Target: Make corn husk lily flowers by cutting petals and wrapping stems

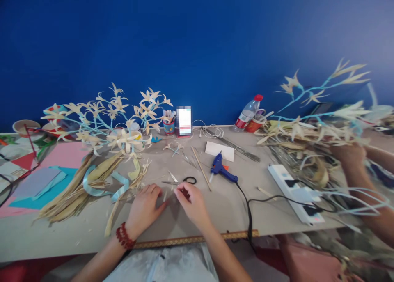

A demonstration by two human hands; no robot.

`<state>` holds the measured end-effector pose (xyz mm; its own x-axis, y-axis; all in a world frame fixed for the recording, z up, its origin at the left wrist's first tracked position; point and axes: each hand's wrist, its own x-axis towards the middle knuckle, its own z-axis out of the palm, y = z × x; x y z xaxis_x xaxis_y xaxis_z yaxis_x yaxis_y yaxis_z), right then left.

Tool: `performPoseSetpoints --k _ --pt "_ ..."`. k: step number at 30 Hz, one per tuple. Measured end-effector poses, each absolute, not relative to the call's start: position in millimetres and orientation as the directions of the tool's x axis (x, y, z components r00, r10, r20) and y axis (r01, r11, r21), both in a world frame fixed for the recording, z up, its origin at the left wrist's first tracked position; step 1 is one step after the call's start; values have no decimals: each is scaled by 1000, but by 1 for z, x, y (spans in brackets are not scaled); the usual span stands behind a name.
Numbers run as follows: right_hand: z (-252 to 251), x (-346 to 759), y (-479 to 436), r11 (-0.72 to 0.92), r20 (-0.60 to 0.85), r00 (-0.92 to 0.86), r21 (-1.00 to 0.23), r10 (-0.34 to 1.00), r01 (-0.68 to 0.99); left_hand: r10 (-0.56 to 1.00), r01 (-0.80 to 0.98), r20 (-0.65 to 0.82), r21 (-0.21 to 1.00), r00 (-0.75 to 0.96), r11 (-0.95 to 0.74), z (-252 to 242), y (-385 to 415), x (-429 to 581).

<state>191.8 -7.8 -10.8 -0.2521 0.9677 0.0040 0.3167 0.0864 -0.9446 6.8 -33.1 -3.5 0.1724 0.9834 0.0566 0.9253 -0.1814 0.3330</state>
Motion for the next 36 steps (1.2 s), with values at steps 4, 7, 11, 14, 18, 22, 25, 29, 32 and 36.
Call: performPoseSetpoints --k 4,7,11,14,18,22,25,29,32,36 --pt "-8 193 -9 116 5 -291 -923 957 366 981 944 54 268 185 -193 -8 -32 13" --pt "-10 194 -10 139 21 -293 -912 956 387 981 931 61 311 182 -192 -9 -30 10" --pt "-14 191 -11 141 27 -296 -918 955 370 982 734 6 664 188 -145 -6 -28 5" --pt "-12 187 -13 97 -4 -323 -950 947 296 968 427 -115 904 223 9 -1 -28 3" --pt "-1 184 -16 64 -20 -370 -975 929 214 959 261 -158 961 237 93 11 -30 5" --pt "10 182 -17 66 -7 -350 -978 937 197 973 282 -86 959 216 22 27 -33 9" --pt "15 181 -18 43 -8 -316 -988 949 151 975 304 0 950 222 -69 37 -35 11" --pt "19 181 -22 96 53 -289 -986 956 136 981 390 92 908 170 -153 41 -38 16" --pt "24 182 -26 185 139 -263 -970 955 158 977 394 146 898 155 -196 42 -40 19" --pt "32 182 -27 270 211 -270 -941 940 204 962 426 221 864 159 -269 47 -41 24"
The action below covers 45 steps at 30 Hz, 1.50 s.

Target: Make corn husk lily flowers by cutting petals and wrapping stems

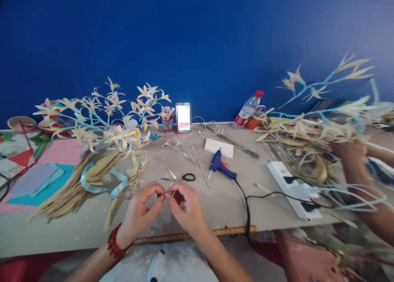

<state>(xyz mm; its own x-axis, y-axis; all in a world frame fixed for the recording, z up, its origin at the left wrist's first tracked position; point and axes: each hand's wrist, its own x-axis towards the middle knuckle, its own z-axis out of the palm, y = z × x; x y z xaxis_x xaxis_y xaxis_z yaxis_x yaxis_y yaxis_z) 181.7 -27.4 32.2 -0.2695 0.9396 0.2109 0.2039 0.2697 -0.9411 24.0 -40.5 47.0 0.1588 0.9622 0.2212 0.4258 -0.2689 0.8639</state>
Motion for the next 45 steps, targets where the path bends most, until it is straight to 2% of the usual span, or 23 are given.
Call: performPoseSetpoints --k 5,8,11,14,18,23,26,29,32,37,41,45 --pt "35 179 -30 433 377 -251 -873 891 225 942 555 312 766 121 -325 47 -42 25" --pt "34 180 -32 462 430 -182 -862 884 209 936 623 343 716 78 -314 44 -42 20" --pt "34 182 -30 410 390 -136 -893 911 186 944 551 325 779 54 -300 47 -40 15" --pt "35 182 -28 359 337 -146 -918 930 169 946 455 300 831 122 -321 53 -38 16" --pt "36 178 -28 366 344 -153 -918 927 156 925 502 343 779 162 -377 57 -34 24" --pt "35 179 -31 447 441 -77 -879 894 166 899 605 427 691 101 -396 51 -33 25" --pt "33 183 -30 440 440 -43 -881 897 171 906 593 420 716 56 -369 52 -34 21" --pt "33 183 -29 409 402 -77 -899 913 155 904 539 410 738 118 -405 59 -34 23" --pt "34 179 -29 415 405 -89 -896 910 159 878 557 446 690 175 -462 63 -32 29" --pt "34 177 -31 500 504 -34 -844 863 193 854 627 505 626 128 -464 57 -30 31" --pt "32 181 -31 505 515 -12 -836 857 213 871 615 488 669 61 -418 56 -32 26" --pt "32 180 -30 499 504 -24 -846 863 186 871 553 461 687 168 -471 62 -32 32"
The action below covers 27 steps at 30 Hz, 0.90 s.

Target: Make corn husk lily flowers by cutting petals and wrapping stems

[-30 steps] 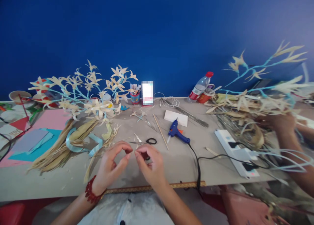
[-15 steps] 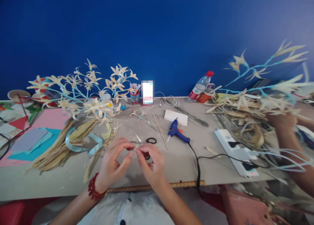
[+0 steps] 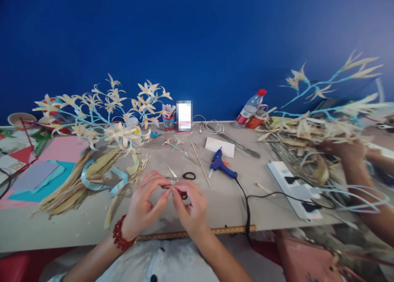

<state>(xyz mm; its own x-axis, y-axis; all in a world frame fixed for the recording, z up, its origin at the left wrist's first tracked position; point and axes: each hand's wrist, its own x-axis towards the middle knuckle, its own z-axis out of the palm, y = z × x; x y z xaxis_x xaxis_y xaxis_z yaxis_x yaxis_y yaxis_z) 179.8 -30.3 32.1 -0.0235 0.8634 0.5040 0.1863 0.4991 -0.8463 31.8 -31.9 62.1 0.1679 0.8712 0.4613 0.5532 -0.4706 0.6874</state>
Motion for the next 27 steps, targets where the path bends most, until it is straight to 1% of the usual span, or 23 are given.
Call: performPoseSetpoints --k 4,6,9,11,15,19,22,24,27 --pt "33 178 -30 568 578 -13 -797 816 205 862 567 482 670 159 -479 61 -30 37" --pt "34 179 -30 586 602 5 -779 798 221 873 565 474 693 112 -449 58 -29 35" --pt "33 182 -29 571 593 33 -787 805 233 890 537 453 741 43 -403 57 -30 31" --pt "32 183 -28 559 578 32 -800 815 216 895 522 443 750 60 -406 59 -30 32" --pt "31 181 -29 569 578 -4 -802 816 182 865 536 485 699 130 -473 62 -29 39" --pt "31 182 -29 578 595 34 -791 803 200 850 578 519 670 84 -466 58 -27 38" --pt "31 185 -28 547 568 68 -814 821 195 853 577 521 683 45 -448 57 -28 33" --pt "31 185 -28 536 551 55 -827 833 170 852 557 517 684 86 -471 59 -29 33" --pt "31 185 -28 534 542 27 -834 840 141 835 556 528 652 156 -515 62 -30 36"
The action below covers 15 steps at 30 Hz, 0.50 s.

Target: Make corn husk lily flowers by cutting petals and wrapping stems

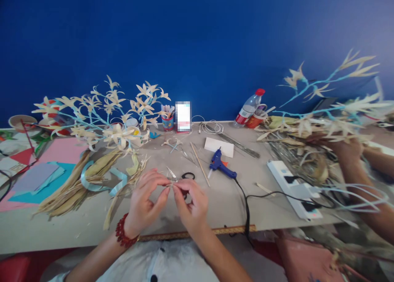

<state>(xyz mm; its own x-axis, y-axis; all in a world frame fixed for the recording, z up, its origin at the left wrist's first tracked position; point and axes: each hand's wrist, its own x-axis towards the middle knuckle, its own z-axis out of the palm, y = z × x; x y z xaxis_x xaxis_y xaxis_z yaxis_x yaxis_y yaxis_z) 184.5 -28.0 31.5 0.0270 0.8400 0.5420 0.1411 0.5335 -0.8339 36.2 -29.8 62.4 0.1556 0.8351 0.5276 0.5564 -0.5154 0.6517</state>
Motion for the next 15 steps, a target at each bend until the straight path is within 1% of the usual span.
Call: performPoseSetpoints --k 3,7,11,15 --pt "34 185 -28 500 502 -21 -854 864 145 823 576 543 624 165 -528 64 -29 38" --pt "40 188 -26 462 442 -139 -865 886 195 812 619 554 577 183 -533 65 -29 37" --pt "43 187 -23 506 478 -167 -826 862 249 811 661 546 531 211 -529 66 -32 36" --pt "43 190 -20 529 506 -156 -797 848 291 814 670 546 530 199 -520 65 -34 35"
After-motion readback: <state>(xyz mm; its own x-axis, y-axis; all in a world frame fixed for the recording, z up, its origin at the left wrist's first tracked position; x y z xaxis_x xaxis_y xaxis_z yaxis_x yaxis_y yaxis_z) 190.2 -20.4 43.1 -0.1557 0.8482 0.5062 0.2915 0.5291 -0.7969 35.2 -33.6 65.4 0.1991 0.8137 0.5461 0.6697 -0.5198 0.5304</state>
